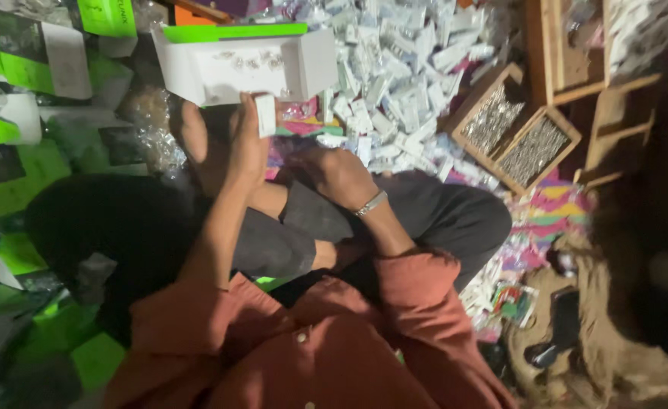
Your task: The person sits on the floor and repeatedly picks up small white plastic housings and metal components. They insert the metal parts into the housings by hand and place the assembled units into a white box. The person continues this repetitive assembly process throughout the clip.
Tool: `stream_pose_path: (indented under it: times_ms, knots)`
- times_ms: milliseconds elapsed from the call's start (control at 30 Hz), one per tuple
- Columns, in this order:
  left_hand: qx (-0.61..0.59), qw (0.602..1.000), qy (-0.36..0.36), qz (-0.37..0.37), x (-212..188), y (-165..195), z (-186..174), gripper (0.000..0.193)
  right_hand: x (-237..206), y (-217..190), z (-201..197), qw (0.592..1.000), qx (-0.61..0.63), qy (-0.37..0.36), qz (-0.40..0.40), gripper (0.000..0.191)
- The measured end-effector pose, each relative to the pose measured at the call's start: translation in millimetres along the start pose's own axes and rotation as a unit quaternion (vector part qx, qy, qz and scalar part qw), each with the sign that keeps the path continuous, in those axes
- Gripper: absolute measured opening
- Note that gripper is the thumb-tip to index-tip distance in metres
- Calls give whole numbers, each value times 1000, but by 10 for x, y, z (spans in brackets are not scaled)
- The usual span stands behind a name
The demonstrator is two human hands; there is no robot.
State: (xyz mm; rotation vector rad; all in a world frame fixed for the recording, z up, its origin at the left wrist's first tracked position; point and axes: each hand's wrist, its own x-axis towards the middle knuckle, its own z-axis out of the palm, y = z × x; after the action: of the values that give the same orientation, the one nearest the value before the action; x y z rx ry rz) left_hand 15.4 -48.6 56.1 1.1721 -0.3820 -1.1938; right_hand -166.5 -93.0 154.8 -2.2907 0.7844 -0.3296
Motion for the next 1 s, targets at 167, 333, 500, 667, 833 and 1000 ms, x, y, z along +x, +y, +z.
stream_pose_path:
  times_ms: [167,333,500,667,833,1000]
  knots:
    - [-96,992,-37,-70,-53,-140,34,44,82,-142,-194,985,58,140,84,16]
    - [-93,992,-58,-63,-48,-166,85,43,149,-221,-192,987,25,127,95,18]
    - [3,998,-19,-57,-131,-38,152,45,142,-134,-67,990,15,116,81,15]
    - [30,998,-30,-38,-164,28,194,44,125,-128,16,990,26,123,62,14]
    - [27,999,-17,-27,-157,3,199,45,121,-143,3,989,34,125,72,13]
    - [64,998,-25,17,-183,59,231,49,60,-106,75,988,8,152,25,10]
